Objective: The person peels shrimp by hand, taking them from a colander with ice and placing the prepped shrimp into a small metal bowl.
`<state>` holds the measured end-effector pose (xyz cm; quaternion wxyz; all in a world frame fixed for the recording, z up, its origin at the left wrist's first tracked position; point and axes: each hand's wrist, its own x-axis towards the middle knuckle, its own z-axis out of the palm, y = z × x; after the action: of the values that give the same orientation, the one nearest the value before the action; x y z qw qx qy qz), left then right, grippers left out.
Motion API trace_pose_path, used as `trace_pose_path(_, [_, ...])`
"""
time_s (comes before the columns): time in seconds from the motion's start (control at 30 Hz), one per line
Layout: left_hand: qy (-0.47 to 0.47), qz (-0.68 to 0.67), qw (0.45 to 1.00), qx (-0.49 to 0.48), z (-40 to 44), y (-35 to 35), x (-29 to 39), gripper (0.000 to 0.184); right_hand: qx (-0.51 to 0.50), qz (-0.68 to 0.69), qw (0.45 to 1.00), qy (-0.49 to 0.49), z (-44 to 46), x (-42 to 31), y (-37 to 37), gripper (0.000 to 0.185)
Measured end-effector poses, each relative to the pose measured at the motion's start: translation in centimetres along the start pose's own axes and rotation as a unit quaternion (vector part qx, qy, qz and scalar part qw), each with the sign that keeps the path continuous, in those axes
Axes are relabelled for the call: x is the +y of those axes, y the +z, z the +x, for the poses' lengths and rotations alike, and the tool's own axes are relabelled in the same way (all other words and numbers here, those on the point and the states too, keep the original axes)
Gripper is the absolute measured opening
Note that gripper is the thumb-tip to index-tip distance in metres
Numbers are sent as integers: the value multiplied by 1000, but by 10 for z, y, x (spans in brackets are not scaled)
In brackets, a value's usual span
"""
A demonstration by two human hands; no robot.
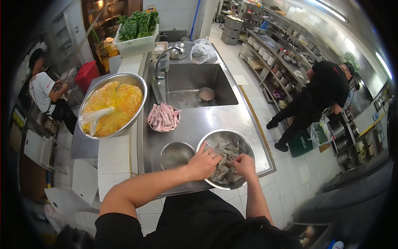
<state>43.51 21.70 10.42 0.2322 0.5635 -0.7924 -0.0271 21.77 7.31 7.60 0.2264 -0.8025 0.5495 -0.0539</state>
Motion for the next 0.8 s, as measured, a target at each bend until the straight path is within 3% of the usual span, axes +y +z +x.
trace_pose_path(0.03, [-6, 3, 1000, 2, 3, -3, 1, 37, 50, 25, 997, -57, -1, 1, -4, 26])
trace_pose_path(0.1, [-130, -46, 965, -221, 11, -7, 2, 39, 82, 91, 991, -44, -5, -15, -14, 28])
trace_pose_path(0.13, [-137, -44, 965, -219, 6, -2, 2, 39, 116, 156, 981, -25, -9, -27, -24, 30])
trace_pose_path(0.2, [-69, -83, 994, 32, -4, 9, 7, 36, 119, 170, 977, -43, -16, -47, -32, 27])
trace_pose_path(0.27, [-91, -110, 989, 45, 2, 13, 6, 34, 32, 458, 888, 10, -19, -58, -29, 21])
trace_pose_path(0.3, [-215, -233, 947, -43, 9, 1, 10, 34, -5, 494, 869, -2, -22, -63, -27, 15])
trace_pose_path(0.33, [-331, -349, 868, -125, 15, -6, 11, 35, -12, 493, 870, -9, -23, -65, -17, 15])
trace_pose_path(0.4, [-333, -380, 859, -79, 14, 14, 2, 35, -61, 608, 791, -4, -24, -64, 9, 14])
trace_pose_path(0.47, [-382, -499, 773, -85, 14, 6, 2, 34, -74, 600, 797, -14, -28, -67, 12, 11])
trace_pose_path(0.5, [-390, -521, 755, -82, 15, 4, 2, 35, -89, 598, 796, -18, -28, -66, 10, 11])
trace_pose_path(0.73, [-404, -529, 746, -20, 13, 14, 2, 34, -122, 535, 835, -46, -30, -70, -9, 8])
trace_pose_path(0.8, [-416, -516, 749, -17, 12, 7, 4, 35, -122, 464, 875, -72, -31, -71, -11, 8])
